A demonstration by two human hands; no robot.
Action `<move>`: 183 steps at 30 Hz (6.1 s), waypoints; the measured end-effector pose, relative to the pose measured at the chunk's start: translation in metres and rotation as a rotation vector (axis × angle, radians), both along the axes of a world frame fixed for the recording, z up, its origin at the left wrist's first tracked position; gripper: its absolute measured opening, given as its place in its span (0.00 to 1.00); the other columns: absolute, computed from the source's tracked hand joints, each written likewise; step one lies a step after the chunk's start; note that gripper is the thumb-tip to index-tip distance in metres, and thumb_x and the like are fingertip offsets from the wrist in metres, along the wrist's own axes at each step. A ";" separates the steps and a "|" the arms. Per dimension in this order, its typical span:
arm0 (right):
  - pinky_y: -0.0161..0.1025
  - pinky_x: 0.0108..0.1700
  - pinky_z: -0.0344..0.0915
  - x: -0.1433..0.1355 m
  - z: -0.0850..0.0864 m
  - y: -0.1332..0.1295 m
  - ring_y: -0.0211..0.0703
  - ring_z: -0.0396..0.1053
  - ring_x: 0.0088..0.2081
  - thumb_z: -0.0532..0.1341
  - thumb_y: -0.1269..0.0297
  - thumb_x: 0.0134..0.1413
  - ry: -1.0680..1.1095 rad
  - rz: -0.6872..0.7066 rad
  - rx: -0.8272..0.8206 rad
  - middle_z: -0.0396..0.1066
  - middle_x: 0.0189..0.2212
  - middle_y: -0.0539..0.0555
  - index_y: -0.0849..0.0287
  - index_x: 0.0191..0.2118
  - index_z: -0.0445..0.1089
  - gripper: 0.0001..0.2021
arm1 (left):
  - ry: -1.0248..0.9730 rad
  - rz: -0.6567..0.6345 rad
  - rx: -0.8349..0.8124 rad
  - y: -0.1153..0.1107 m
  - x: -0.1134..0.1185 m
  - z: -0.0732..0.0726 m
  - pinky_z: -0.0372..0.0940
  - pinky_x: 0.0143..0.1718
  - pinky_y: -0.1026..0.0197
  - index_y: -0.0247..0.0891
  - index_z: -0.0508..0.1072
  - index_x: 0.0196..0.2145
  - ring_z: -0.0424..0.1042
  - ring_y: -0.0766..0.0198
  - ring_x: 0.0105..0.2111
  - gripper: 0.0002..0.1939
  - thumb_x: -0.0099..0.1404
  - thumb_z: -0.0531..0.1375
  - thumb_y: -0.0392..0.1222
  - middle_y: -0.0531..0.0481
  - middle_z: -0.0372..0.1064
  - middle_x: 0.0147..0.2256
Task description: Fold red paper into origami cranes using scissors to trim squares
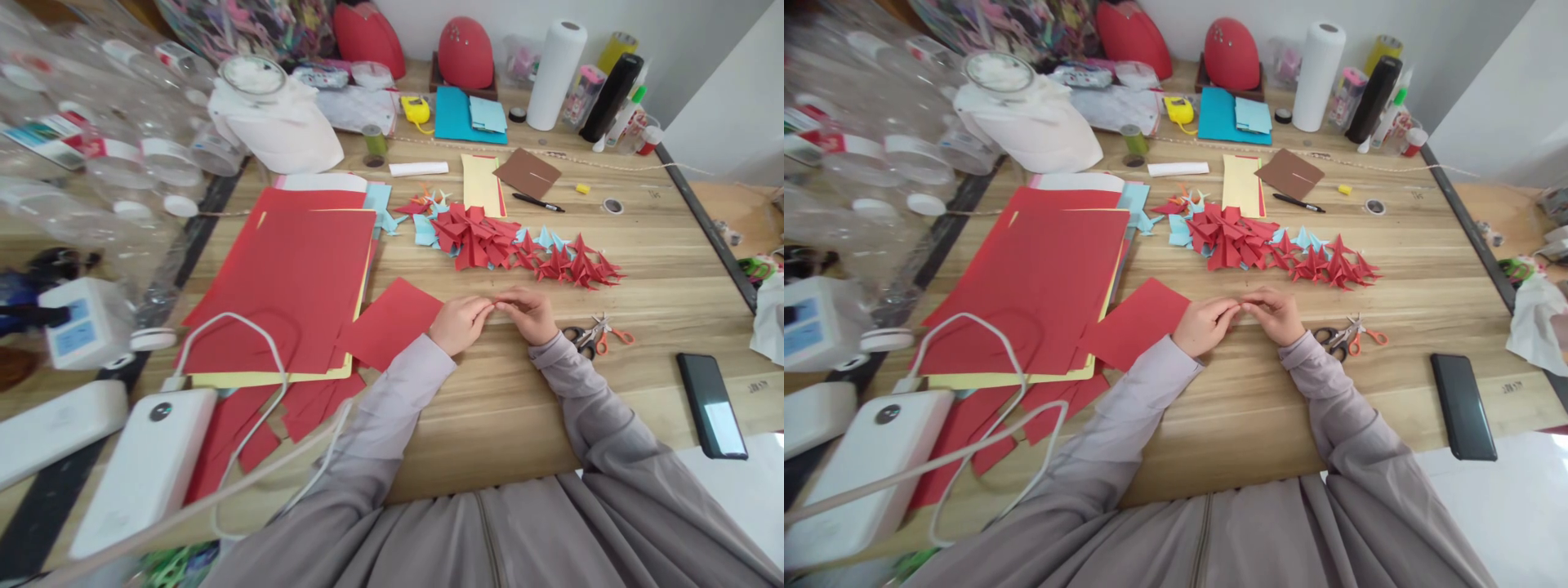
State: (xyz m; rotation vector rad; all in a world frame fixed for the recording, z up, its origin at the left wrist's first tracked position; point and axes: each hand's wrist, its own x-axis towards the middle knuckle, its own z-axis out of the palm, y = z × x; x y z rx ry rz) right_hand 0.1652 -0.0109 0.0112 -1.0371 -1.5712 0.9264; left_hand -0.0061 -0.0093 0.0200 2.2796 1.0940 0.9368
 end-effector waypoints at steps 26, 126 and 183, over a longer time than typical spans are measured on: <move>0.41 0.37 0.63 0.000 0.005 -0.006 0.45 0.65 0.33 0.50 0.73 0.61 -1.067 0.060 0.593 0.71 0.30 0.59 0.65 0.37 0.71 0.12 | 0.614 -0.076 0.323 -0.001 -0.009 0.014 0.61 0.29 0.58 0.32 0.73 0.36 0.72 0.57 0.30 0.12 0.63 0.50 0.31 0.43 0.72 0.29; 0.34 0.34 0.65 -0.005 0.129 -0.019 0.37 0.69 0.29 0.59 0.61 0.56 -0.266 0.109 0.089 0.72 0.26 0.51 0.60 0.30 0.72 0.09 | -0.209 0.016 -0.098 -0.018 -0.011 0.123 0.63 0.28 0.67 0.37 0.76 0.27 0.68 0.69 0.23 0.08 0.60 0.57 0.33 0.52 0.71 0.23; 0.39 0.37 0.67 -0.007 0.125 -0.023 0.42 0.69 0.33 0.56 0.69 0.57 -0.573 0.001 0.538 0.74 0.30 0.55 0.58 0.35 0.72 0.06 | -0.210 0.099 -0.137 -0.017 -0.015 0.118 0.68 0.34 0.62 0.39 0.79 0.32 0.75 0.62 0.31 0.06 0.54 0.64 0.39 0.49 0.77 0.32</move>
